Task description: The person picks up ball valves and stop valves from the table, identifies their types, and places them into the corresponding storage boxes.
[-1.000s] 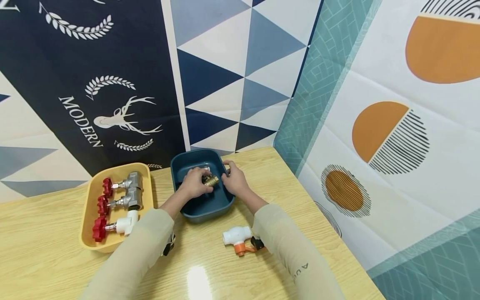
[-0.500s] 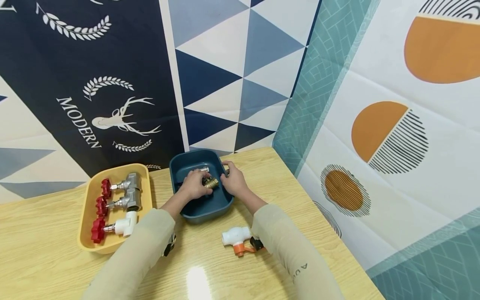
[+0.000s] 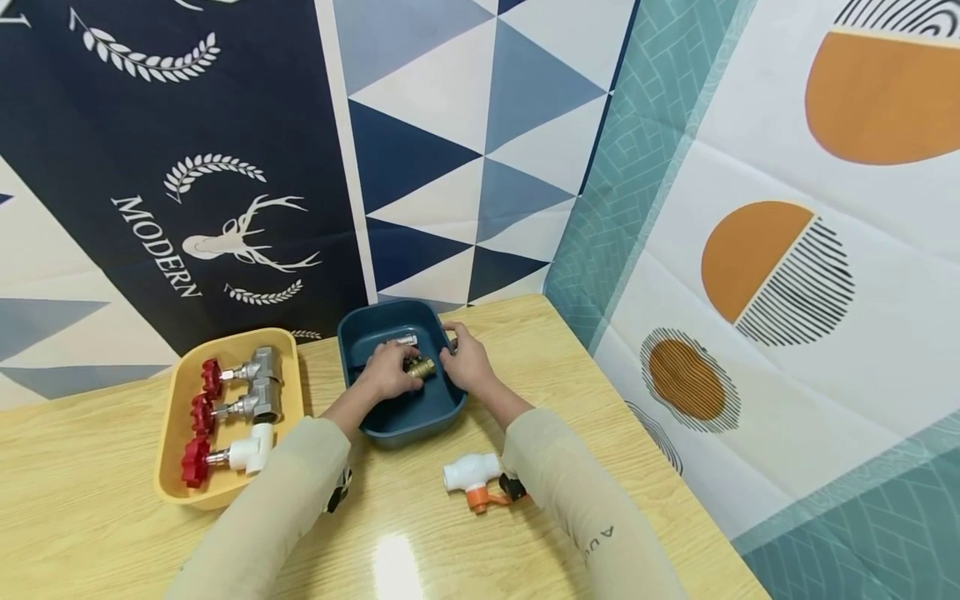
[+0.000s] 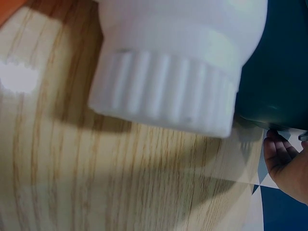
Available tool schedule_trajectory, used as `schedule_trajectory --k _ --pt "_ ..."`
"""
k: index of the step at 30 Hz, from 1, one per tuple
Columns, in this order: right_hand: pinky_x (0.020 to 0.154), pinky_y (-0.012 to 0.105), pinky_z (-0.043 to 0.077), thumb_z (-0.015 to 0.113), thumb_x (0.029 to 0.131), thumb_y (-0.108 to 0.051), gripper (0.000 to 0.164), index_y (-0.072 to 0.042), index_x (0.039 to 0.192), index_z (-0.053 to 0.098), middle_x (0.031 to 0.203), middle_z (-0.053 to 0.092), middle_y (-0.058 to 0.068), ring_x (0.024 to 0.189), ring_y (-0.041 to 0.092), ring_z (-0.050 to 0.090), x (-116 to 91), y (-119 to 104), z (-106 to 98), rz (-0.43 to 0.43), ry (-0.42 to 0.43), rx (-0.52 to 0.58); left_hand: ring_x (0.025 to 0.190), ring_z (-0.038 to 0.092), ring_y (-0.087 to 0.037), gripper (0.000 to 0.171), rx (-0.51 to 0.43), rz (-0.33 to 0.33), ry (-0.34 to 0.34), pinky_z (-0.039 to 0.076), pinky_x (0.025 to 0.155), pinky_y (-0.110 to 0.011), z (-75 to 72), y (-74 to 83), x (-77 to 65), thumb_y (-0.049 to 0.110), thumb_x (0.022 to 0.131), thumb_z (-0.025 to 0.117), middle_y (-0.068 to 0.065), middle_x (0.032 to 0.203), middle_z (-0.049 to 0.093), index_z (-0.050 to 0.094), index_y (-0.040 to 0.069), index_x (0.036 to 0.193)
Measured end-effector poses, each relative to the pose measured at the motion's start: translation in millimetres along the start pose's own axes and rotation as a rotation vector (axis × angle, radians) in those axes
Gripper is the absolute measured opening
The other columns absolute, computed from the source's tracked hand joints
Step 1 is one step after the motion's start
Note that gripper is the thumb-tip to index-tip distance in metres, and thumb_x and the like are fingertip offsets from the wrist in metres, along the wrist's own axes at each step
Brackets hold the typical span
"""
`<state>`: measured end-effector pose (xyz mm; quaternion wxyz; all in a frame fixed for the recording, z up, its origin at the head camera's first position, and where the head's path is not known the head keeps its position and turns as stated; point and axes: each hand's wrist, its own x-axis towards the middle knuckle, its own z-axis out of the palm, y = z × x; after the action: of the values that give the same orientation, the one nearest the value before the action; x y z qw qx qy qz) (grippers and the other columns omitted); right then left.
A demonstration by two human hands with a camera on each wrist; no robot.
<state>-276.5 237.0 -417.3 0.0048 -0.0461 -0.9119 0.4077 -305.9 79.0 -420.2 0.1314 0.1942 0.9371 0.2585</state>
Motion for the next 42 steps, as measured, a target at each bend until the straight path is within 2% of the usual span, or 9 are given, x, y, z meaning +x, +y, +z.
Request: schedule_trajectory --k 9,15,23,29,36,42 --pt "0.075 0.035 0.051 0.050 0.095 -0.014 0.043 -0.012 0.137 0.042 0.110 0.061 0.014 0.096 0.025 0.059 -0.4 0.1 0.1 0.000 0.001 -0.009 0.120 0.043 -0.029 0.051 0.010 -0.004 -0.019 0.035 0.103 -0.049 -0.2 0.2 0.7 0.026 0.078 0.074 -0.011 0.127 0.055 0.059 0.008 0.124" --pt "0.075 0.035 0.051 0.050 0.095 -0.013 0.043 -0.013 0.136 0.042 0.109 0.061 0.015 0.095 0.025 0.059 0.4 -2.2 -0.6 -0.004 0.004 -0.004 0.121 0.045 -0.028 0.050 0.000 0.009 -0.022 0.037 0.105 -0.043 -2.2 -0.9 1.6 0.024 0.079 0.073 -0.010 0.126 0.059 0.060 0.006 0.124" --pt "0.077 0.037 0.050 0.051 0.094 -0.013 0.043 -0.012 0.136 0.043 0.110 0.061 0.015 0.097 0.026 0.058 -0.5 -3.1 -0.8 -0.006 0.001 -0.003 0.114 0.053 -0.027 0.048 -0.018 0.038 -0.021 0.043 0.099 -0.040 -3.9 -2.2 -1.9 0.023 0.080 0.073 -0.012 0.122 0.061 0.060 0.003 0.122" --pt "0.079 0.038 0.051 0.051 0.094 -0.012 0.043 -0.011 0.136 0.043 0.111 0.061 0.016 0.099 0.027 0.059 -1.0 -1.6 0.1 -0.007 0.004 0.000 0.117 0.053 -0.026 0.050 -0.033 0.051 -0.011 0.042 0.101 -0.040 -5.9 -0.7 -6.8 0.023 0.080 0.073 -0.012 0.125 0.060 0.058 0.004 0.125" --pt "0.080 0.039 0.051 0.051 0.094 -0.012 0.043 -0.012 0.136 0.043 0.113 0.062 0.016 0.101 0.028 0.059 -0.2 -1.4 0.4 -0.010 0.002 -0.006 0.121 0.050 -0.026 0.049 -0.072 0.083 0.010 0.040 0.103 -0.043 -13.4 8.1 -16.5 0.024 0.082 0.072 -0.009 0.126 0.059 0.057 0.009 0.126" --pt "0.079 0.038 0.052 0.052 0.093 -0.012 0.043 -0.012 0.135 0.043 0.112 0.062 0.016 0.100 0.027 0.059 1.2 1.1 0.7 -0.016 0.011 -0.016 0.119 0.053 -0.026 0.049 -0.151 0.133 0.014 0.042 0.101 -0.042 -18.1 14.7 -29.7 0.022 0.082 0.072 -0.011 0.125 0.059 0.057 0.006 0.126"
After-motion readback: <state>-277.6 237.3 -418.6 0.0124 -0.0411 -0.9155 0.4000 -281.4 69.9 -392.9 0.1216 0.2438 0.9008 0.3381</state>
